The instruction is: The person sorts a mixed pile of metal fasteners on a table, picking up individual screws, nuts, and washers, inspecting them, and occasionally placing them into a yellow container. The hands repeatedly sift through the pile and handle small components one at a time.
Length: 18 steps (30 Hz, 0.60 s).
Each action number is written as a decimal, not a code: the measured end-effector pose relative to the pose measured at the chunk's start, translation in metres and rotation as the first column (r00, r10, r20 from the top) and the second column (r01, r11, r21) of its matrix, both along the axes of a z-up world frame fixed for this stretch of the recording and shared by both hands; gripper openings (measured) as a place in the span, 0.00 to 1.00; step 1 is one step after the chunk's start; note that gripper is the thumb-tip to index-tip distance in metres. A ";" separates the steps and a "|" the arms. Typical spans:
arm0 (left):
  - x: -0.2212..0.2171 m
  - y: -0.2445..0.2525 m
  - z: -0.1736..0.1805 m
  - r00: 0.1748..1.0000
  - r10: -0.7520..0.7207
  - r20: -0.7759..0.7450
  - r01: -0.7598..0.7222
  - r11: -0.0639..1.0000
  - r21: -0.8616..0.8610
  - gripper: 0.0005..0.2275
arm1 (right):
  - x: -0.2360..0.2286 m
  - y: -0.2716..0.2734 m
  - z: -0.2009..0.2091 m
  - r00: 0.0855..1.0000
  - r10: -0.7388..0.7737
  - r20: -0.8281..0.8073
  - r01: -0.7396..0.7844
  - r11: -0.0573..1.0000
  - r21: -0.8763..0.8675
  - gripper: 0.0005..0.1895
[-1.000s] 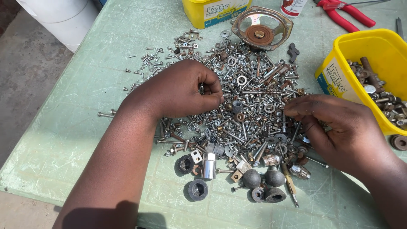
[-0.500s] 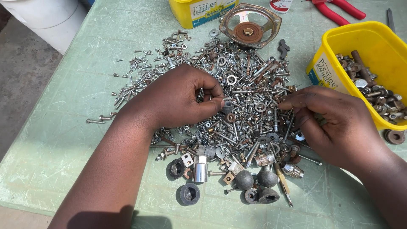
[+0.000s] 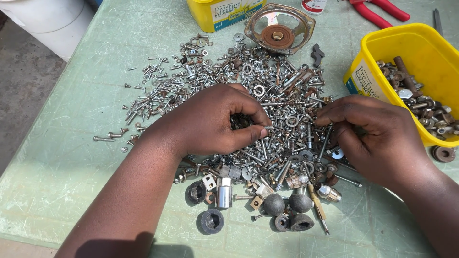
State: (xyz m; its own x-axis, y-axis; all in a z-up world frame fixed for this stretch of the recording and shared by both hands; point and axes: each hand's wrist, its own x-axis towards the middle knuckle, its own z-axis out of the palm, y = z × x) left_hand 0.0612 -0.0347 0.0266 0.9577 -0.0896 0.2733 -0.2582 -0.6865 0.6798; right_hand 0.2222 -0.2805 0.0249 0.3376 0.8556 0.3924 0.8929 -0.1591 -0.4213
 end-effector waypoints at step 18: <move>-0.010 0.013 0.022 0.846 0.263 -0.464 -0.259 0.963 0.074 0.07 | -0.005 -0.001 0.003 0.995 0.094 -0.025 -0.092 0.993 0.071 0.09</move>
State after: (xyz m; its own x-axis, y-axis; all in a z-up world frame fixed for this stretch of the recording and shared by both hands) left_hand 0.0515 -0.0216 0.0490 0.9607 0.1816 -0.2099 0.2765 -0.6901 0.6688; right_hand 0.2169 -0.2816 0.0281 0.2698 0.8548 0.4432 0.8898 -0.0454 -0.4541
